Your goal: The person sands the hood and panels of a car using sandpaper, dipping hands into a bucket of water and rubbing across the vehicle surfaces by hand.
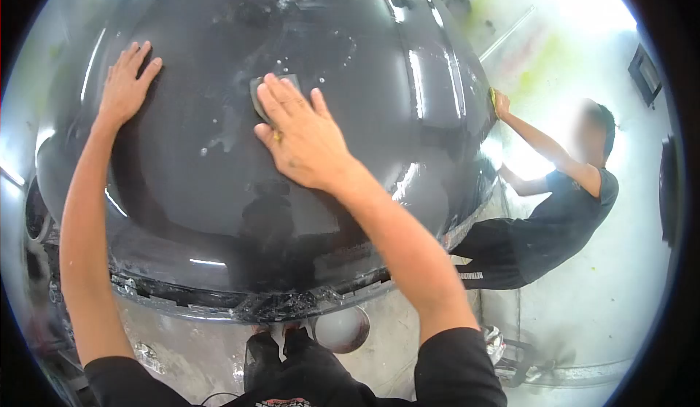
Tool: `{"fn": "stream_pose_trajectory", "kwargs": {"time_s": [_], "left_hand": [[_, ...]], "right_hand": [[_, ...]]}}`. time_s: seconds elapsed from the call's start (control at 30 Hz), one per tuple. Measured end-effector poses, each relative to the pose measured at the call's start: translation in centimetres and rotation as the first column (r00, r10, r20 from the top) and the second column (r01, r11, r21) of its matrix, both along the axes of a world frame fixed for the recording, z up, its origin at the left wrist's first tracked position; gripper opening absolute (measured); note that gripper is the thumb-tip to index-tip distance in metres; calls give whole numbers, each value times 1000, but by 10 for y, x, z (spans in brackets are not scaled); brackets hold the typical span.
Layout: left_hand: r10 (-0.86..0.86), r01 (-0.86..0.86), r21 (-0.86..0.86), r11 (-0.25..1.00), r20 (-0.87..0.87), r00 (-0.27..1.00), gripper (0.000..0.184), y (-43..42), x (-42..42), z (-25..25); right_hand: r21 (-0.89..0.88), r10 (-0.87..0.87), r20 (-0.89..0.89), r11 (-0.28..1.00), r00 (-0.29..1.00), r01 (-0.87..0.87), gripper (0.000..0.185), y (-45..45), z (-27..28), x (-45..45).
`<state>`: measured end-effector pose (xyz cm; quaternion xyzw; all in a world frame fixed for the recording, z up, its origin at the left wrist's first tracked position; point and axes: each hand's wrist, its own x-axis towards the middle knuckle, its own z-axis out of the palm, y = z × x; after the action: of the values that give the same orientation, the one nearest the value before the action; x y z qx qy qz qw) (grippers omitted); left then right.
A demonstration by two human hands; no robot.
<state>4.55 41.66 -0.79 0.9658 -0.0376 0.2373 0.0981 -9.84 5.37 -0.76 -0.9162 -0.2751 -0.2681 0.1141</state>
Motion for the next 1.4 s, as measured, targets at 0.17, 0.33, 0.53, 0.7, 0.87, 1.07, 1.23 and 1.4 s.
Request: {"fn": "stream_pose_trajectory", "kwargs": {"time_s": [0.17, 0.33, 0.53, 0.7, 0.87, 1.07, 1.23, 1.4], "left_hand": [[31, -31, 19, 999, -3, 1000, 69, -13, -6, 7], [41, -43, 46, 998, 49, 998, 68, -8, 2, -7], [-7, 6, 17, 1000, 55, 998, 65, 4, 15, -9], [68, -70, 60, 996, 49, 997, 64, -2, 7, -11], [60, -61, 24, 998, 35, 998, 67, -1, 12, -11], [74, -76, 71, 995, 35, 997, 68, 2, 18, -15], [54, -64, 104, 993, 96, 994, 69, 14, 28, -29], [75, -89, 104, 991, 130, 989, 69, 26, 50, -34]], "right_hand": [[25, -314, -189, 946, 931, 324, 47, -199, 8, 30], [88, -548, -215, 813, 808, 575, 54, -205, 2, 52], [-150, -97, -140, 986, 985, 76, 62, -44, 2, -32], [55, -663, -187, 730, 725, 681, 46, -251, -23, 3], [-74, -306, -127, 952, 944, 299, 73, -46, -16, -72], [-86, -377, -323, 925, 868, 370, 64, -137, -2, -76], [74, -676, -345, 672, 651, 737, 56, -168, -9, -40], [-21, -189, -347, 981, 919, 194, 80, -28, -26, -138]]}}
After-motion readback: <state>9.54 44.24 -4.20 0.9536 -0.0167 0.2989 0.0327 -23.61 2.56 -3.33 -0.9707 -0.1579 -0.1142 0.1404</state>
